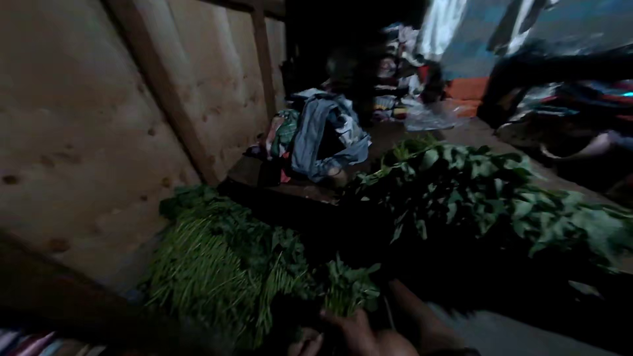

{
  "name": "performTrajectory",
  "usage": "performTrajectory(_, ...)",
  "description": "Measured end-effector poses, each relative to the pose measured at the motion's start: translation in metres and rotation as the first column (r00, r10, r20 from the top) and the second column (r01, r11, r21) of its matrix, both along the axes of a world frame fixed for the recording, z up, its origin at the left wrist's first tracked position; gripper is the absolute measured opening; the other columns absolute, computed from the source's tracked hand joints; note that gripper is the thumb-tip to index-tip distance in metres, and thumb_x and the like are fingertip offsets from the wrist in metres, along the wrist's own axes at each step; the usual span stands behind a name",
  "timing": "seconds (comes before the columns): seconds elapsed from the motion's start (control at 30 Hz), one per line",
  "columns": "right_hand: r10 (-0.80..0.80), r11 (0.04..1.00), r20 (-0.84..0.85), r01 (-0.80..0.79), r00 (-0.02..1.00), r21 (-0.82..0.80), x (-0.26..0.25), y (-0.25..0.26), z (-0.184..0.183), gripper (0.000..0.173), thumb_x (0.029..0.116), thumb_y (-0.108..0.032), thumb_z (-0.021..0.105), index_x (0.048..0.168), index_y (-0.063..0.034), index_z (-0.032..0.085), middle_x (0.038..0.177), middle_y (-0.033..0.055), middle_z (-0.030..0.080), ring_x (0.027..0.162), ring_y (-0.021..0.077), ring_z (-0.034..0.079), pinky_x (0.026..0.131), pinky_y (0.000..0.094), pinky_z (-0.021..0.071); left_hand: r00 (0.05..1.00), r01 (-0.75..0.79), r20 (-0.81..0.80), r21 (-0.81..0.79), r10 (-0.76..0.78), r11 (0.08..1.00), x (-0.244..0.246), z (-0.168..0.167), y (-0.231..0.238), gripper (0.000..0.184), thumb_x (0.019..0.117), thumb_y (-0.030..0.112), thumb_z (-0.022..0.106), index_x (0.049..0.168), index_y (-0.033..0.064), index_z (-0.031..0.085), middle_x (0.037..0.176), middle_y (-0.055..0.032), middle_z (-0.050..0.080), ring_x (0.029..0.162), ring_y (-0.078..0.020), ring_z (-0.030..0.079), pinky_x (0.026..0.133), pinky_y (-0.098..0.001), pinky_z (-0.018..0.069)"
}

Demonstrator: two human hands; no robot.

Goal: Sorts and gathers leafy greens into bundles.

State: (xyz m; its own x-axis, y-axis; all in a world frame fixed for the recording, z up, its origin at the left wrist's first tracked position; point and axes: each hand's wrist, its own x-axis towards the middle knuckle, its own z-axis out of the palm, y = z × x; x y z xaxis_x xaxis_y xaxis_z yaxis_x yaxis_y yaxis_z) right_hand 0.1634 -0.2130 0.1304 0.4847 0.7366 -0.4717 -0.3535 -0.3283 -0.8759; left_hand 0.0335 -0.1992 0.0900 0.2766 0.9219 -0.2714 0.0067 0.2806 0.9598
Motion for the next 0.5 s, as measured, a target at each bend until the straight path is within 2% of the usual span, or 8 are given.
performTrajectory(0.07,-0.122,0.992,-0.010,0.121,0.993,-0.022,0.004,0.006,-0.006,0.048,0.0862,-0.007,0.081,0.125,0.0070,0.057,0.101,0.0189,0.071,0.088,0.0261,0.071,0.080,0.0443,0.0613,0.995,0.017,-0.101,-0.087,-0.025,0.996,-0.006,-0.008,0.005,0.017,0.0913,-0.002,0.063,0.107,-0.0099,0.064,0.098,-0.0108,0.066,0.092,-0.0122,0.061,0.088,-0.0319,0.0522)
performTrajectory(0.13,-0.231,0.971,-0.008,0.229,0.973,-0.071,0.012,0.013,-0.010,0.047,0.0885,-0.008,0.080,0.126,0.0067,0.057,0.101,0.0195,0.070,0.086,0.0263,0.070,0.077,0.0446,0.0603,0.914,0.128,-0.358,-0.188,-0.190,0.974,-0.020,-0.025,0.015,0.025,0.0931,0.006,0.067,0.112,-0.0107,0.065,0.104,-0.0201,0.067,0.099,-0.0237,0.063,0.093,-0.0415,0.0510)
performTrajectory(0.17,-0.260,0.961,0.008,0.260,0.966,-0.092,0.013,0.016,-0.011,0.046,0.0888,-0.008,0.079,0.126,0.0068,0.056,0.101,0.0195,0.069,0.085,0.0259,0.070,0.076,0.0440,0.0601,0.801,0.209,-0.516,-0.235,-0.304,0.949,-0.028,-0.035,0.024,0.028,0.0949,0.014,0.066,0.111,-0.0091,0.067,0.106,-0.0230,0.068,0.101,-0.0299,0.064,0.093,-0.0472,0.0503)
performTrajectory(0.23,-0.222,0.962,0.082,0.232,0.972,-0.146,0.015,0.019,-0.011,0.047,0.0887,-0.010,0.080,0.126,0.0071,0.057,0.104,0.0198,0.068,0.089,0.0258,0.069,0.080,0.0436,0.0585,0.425,0.363,-0.751,-0.370,-0.505,0.855,-0.042,-0.034,0.043,0.038,0.1003,0.025,0.060,0.119,-0.0074,0.067,0.123,-0.0278,0.066,0.120,-0.0399,0.062,0.103,-0.0560,0.0466)
performTrajectory(0.27,-0.158,0.966,0.134,0.181,0.978,-0.183,0.016,0.019,-0.011,0.050,0.0884,-0.012,0.081,0.127,0.0073,0.057,0.108,0.0206,0.068,0.094,0.0270,0.068,0.085,0.0447,0.0573,0.237,0.390,-0.813,-0.423,-0.533,0.818,-0.045,-0.029,0.052,0.042,0.1008,0.026,0.060,0.127,-0.0065,0.065,0.134,-0.0284,0.061,0.130,-0.0427,0.056,0.109,-0.0588,0.0424)
performTrajectory(0.3,-0.083,0.966,0.185,0.125,0.979,-0.225,0.018,0.019,-0.011,0.054,0.0877,-0.015,0.082,0.129,0.0077,0.057,0.112,0.0219,0.068,0.101,0.0290,0.068,0.090,0.0468,0.0554,0.131,0.389,-0.846,-0.436,-0.517,0.811,-0.047,-0.030,0.061,0.045,0.0989,0.021,0.062,0.136,-0.0042,0.060,0.145,-0.0281,0.053,0.139,-0.0453,0.046,0.113,-0.0618,0.0362)
performTrajectory(0.37,0.031,0.956,0.244,0.043,0.969,-0.292,0.020,0.023,-0.010,0.057,0.0867,-0.020,0.084,0.128,0.0083,0.058,0.113,0.0233,0.068,0.104,0.0317,0.067,0.094,0.0495,0.0533,0.109,0.366,-0.903,-0.352,-0.415,0.861,-0.049,-0.037,0.089,0.054,0.0967,0.016,0.064,0.148,0.0051,0.052,0.156,-0.0217,0.043,0.146,-0.0434,0.036,0.117,-0.0598,0.0322)
performTrajectory(0.5,0.007,0.959,0.198,0.050,0.980,-0.280,0.018,0.031,-0.012,0.053,0.0857,-0.017,0.084,0.125,0.0070,0.059,0.105,0.0194,0.069,0.094,0.0271,0.069,0.085,0.0455,0.0572,0.258,0.286,-0.953,-0.081,-0.159,0.955,-0.036,-0.054,0.149,0.047,0.1012,0.014,0.054,0.148,0.0088,0.053,0.151,-0.0173,0.051,0.141,-0.0353,0.047,0.117,-0.0520,0.0367)
